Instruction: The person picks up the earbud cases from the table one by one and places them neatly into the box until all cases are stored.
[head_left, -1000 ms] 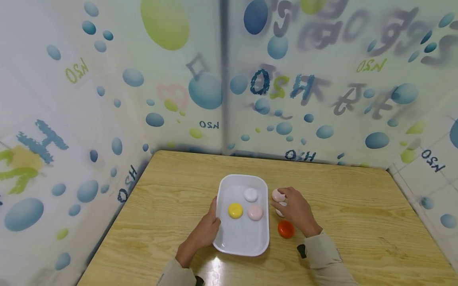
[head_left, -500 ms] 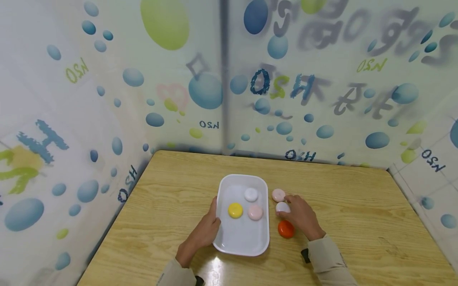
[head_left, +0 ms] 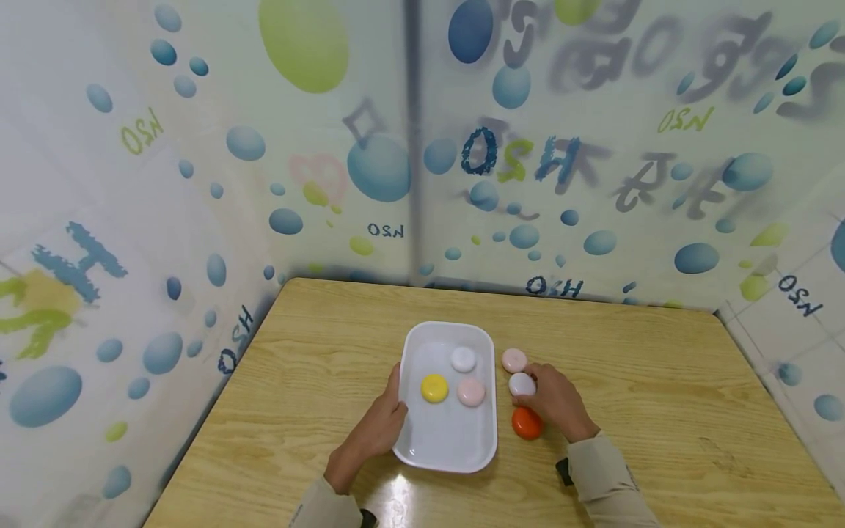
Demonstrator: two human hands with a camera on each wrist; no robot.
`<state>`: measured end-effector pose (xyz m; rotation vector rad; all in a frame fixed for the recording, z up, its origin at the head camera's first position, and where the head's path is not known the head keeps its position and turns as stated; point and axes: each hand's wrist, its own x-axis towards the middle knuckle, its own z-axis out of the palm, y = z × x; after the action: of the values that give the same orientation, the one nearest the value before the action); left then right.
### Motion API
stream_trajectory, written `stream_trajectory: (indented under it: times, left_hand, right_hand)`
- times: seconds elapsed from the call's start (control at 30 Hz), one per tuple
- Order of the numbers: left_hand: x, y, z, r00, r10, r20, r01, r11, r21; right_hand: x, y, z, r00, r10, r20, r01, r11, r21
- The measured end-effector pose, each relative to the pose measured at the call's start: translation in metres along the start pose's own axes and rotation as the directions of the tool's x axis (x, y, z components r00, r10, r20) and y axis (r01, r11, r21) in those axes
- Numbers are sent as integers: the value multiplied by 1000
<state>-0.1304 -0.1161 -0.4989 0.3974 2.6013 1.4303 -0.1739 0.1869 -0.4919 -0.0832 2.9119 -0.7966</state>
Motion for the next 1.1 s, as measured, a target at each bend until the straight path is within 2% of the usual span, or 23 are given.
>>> stream_trajectory:
  times: [0.23,0.47,0.6,0.83,1.1]
  left_hand:
    - [-1,1,-1,1000,-15,17,15,1000,-8]
    - [-1,0,-2,1000,-14,16,14,1000,0]
    - [-2,2,-3,1000,-22,21,22,1000,-1]
    - [-1,1,-2,1000,-10,11,10,1000,5]
    - [-1,0,-1,1000,0,21,1,1000,-19]
  right_hand:
    - [0,-1,0,1000,3,9,-3,1000,-23]
    - [0,-12,-8,1000,21,-19,-21,1000,19]
    - [0,-23,-13,998,3,-57,-1,999,35]
    - [4,-42,-18,991,-72,-115,81,994,76]
    - [11,-61,-16,992,-98,-76,109,983,147]
